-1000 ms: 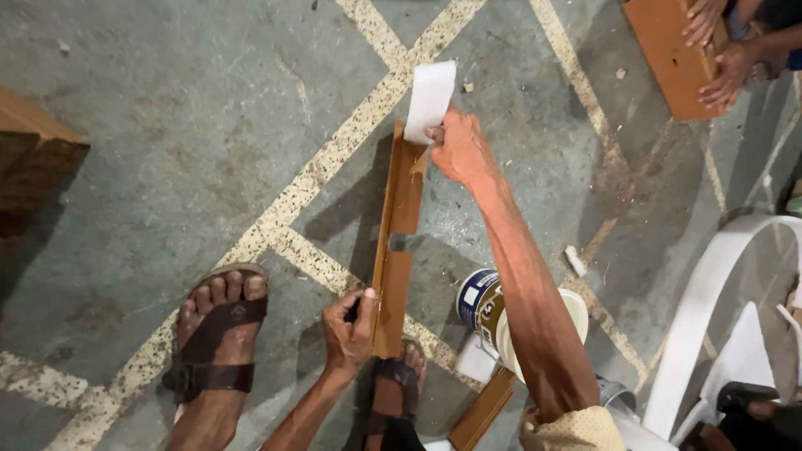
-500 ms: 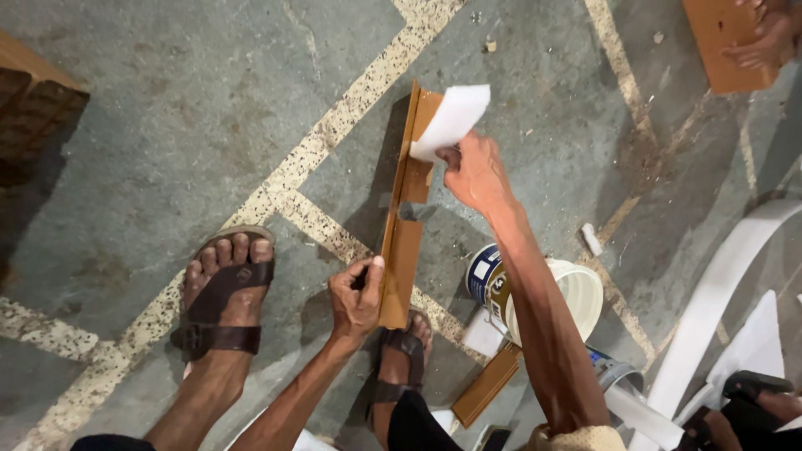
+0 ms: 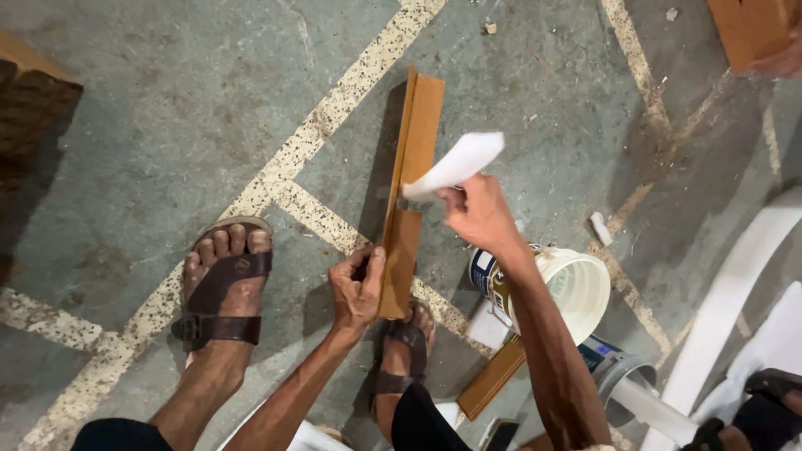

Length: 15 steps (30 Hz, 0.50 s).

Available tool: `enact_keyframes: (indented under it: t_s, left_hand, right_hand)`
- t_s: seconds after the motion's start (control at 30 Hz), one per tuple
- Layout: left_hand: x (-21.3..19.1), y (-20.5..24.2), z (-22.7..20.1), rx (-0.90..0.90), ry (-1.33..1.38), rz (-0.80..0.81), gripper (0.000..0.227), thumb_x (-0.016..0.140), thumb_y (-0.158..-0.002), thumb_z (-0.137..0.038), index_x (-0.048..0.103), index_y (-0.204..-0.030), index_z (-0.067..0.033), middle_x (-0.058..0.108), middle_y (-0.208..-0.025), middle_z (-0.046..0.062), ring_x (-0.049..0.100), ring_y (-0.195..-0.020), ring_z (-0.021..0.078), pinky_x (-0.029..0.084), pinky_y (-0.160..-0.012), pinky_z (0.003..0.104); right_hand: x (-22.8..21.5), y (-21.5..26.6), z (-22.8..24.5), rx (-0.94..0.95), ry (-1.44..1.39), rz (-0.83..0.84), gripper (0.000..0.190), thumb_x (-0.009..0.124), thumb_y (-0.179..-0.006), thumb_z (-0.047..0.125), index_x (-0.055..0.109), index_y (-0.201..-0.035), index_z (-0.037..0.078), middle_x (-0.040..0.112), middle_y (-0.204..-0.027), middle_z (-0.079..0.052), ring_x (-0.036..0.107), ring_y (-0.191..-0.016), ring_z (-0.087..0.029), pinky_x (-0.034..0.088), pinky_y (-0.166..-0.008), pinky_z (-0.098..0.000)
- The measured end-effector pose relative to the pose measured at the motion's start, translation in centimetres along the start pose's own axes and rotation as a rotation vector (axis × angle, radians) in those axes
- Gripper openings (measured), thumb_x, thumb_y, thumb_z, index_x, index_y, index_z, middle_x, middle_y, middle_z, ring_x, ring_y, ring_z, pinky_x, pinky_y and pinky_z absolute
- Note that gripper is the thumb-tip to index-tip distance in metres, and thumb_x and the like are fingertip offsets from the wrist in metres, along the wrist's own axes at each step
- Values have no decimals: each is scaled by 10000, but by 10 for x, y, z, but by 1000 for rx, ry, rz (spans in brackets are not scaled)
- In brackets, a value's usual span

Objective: The person applies a white adhesive from a bucket onto narrow wooden strips using a white foam applicator. They repeatedly dip the applicator into the bucket and spread the glue along the length of each strip, handling them one at a time.

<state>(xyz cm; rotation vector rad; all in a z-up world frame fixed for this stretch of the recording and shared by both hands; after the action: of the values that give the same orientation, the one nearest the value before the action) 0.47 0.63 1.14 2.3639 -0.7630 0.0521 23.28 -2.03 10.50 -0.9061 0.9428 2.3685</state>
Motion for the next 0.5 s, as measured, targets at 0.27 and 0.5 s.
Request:
enact_keyframes:
  t_s: [0.27,0.5]
  left_hand:
    - [3,-3,-4,61,0,29,329,619,-983,-261,734,-1062,37,702,-802,-8,623,-737,71,513,-635,253]
    - [8,-2,-3,-6,70,56,337,646,-999,-251,757,-1147,31,707,-806,22,624,-699,63,506,-593,234]
  right_hand:
    - [-47,-50,-16,-18,-236,-252,133,599,-1039,25,688,-1073,-68,679,-777,-91,655,-594,-130,501,-510,-306]
    - [-32,-98,-18,-57,-81,-246,96,638,-951,-20,654,-1036,-59,753,-837,-139,713,-586,-189,542,-529,-346]
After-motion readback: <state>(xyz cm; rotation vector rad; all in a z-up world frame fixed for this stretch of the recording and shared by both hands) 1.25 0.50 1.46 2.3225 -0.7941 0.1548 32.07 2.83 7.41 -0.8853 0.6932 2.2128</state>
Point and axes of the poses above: each hand's wrist, its own y-axis away from the middle knuckle, its own x-axis out of the palm, z = x × y, the point moved 1 cm from there along -y, towards the middle knuckle
